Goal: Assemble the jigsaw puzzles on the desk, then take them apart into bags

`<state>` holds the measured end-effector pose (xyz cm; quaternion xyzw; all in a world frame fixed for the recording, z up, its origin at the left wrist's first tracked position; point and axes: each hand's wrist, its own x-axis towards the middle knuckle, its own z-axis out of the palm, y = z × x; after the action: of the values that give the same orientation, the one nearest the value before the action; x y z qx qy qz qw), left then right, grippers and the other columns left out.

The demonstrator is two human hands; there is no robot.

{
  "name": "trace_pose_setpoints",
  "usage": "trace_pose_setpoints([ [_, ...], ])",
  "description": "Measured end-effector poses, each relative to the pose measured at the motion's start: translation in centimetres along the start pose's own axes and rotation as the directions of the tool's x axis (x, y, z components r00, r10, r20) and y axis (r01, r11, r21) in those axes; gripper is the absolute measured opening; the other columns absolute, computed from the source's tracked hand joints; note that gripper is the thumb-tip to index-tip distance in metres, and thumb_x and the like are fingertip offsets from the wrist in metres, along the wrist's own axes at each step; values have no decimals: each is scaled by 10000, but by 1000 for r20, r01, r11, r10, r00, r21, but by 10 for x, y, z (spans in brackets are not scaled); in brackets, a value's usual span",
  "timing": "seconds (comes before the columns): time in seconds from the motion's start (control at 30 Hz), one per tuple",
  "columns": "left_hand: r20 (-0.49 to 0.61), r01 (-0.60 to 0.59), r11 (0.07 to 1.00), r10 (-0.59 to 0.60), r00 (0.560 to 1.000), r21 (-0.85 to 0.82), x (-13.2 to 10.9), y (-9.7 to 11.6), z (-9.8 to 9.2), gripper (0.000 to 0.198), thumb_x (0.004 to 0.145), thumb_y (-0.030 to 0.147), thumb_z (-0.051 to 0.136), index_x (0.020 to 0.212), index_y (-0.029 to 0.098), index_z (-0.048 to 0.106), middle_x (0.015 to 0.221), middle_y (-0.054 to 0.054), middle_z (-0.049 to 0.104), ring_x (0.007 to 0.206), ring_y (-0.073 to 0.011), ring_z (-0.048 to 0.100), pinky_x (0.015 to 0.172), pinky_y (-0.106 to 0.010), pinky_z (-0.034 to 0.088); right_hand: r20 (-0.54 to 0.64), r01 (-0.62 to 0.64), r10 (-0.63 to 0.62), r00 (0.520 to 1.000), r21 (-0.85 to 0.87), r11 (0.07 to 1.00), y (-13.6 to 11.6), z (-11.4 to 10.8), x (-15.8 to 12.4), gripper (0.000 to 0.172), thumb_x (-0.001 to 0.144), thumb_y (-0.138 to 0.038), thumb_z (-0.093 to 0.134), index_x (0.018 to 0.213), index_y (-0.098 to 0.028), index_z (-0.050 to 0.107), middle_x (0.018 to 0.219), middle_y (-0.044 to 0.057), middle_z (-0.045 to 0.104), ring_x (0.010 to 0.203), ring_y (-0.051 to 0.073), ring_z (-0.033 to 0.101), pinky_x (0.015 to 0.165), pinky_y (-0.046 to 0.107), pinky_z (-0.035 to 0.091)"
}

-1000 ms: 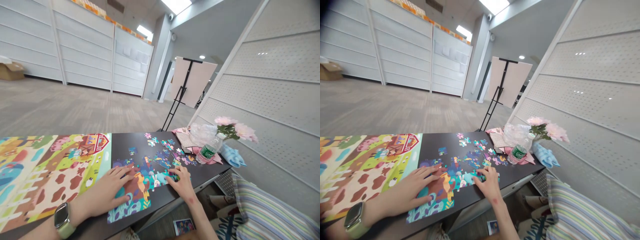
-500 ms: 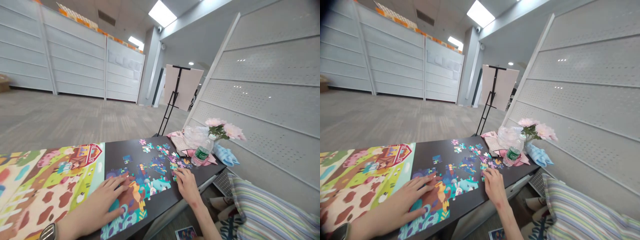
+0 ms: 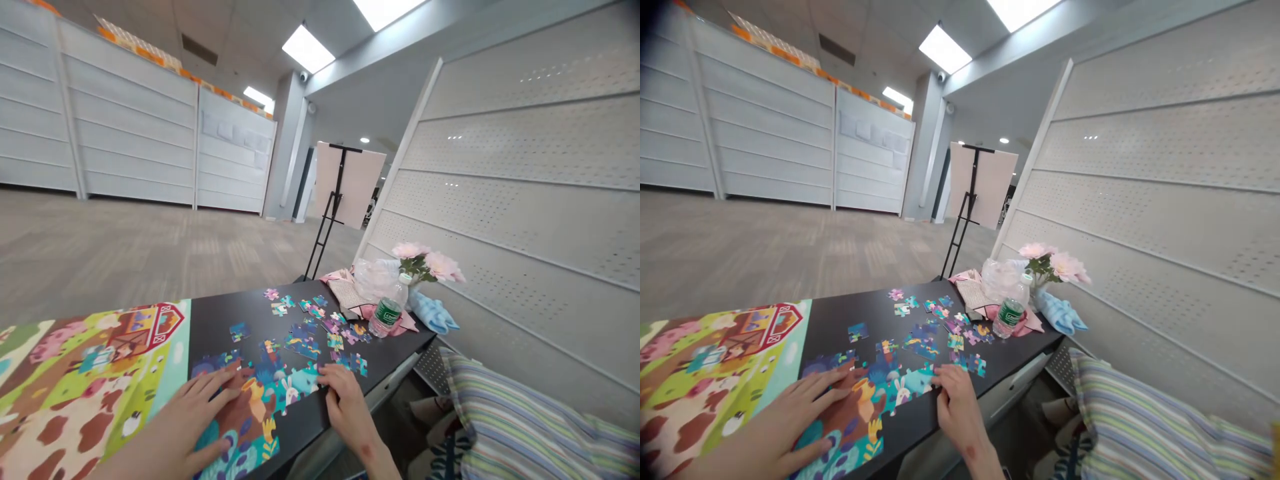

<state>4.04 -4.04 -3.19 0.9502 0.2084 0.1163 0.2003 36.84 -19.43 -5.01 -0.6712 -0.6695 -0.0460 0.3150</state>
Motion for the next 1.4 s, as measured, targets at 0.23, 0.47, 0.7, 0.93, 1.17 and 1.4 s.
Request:
trace_pose_setpoints([
  [0.23,56,52,999,-52,997,8,1,5,-4,576,923,610,503,1443,366,474,1580,-37,348,1433,-358,343,1172,-600,278,-10,-56,56,998,-12,998,12,8,-8,438,857,-47,438,1150,-268,677,1266,46,669,1269,224,531,1089,473,418],
  [0.47,109,91,996,-90,990,-11,1,20,-21,567,910,579,535,1413,320,516,1580,-58,353,1455,-347,298,1200,-575,227,104,-201,223,969,-184,962,99,-26,96,350,934,-126,491,1243,-211,631,1330,120,590,1280,258,511,1119,493,371],
  [0.7,88,91,994,-86,992,-56,1,26,-30,559,881,530,593,1387,301,530,1532,-67,429,1418,-330,358,1191,-540,262,481,-169,263,836,-230,959,148,-32,170,336,945,-362,604,1232,-186,588,1260,84,606,1063,219,625,899,439,541],
  [0.93,54,46,997,-43,998,-62,1,24,-29,541,889,513,585,1373,276,544,1486,-102,474,1390,-347,390,1170,-559,279,490,-356,453,745,-283,891,148,-32,174,343,945,-364,604,1236,-182,583,1248,82,609,1046,217,630,883,432,548],
  [1.17,13,11,999,-10,1000,-35,-1,23,-27,536,875,494,612,1361,278,552,1454,-106,506,1372,-347,414,1159,-554,294,256,-512,490,833,24,859,102,-50,164,336,946,-368,602,1220,-175,588,1223,77,616,1017,211,637,855,416,555],
  [1.4,-11,-25,1000,25,1000,-9,-2,20,-22,544,888,504,594,1375,269,532,1472,-100,492,1378,-340,409,1156,-544,292,169,-445,424,890,520,729,24,-37,102,502,793,-552,674,1142,-197,610,787,-36,601,677,129,609,700,315,552],
])
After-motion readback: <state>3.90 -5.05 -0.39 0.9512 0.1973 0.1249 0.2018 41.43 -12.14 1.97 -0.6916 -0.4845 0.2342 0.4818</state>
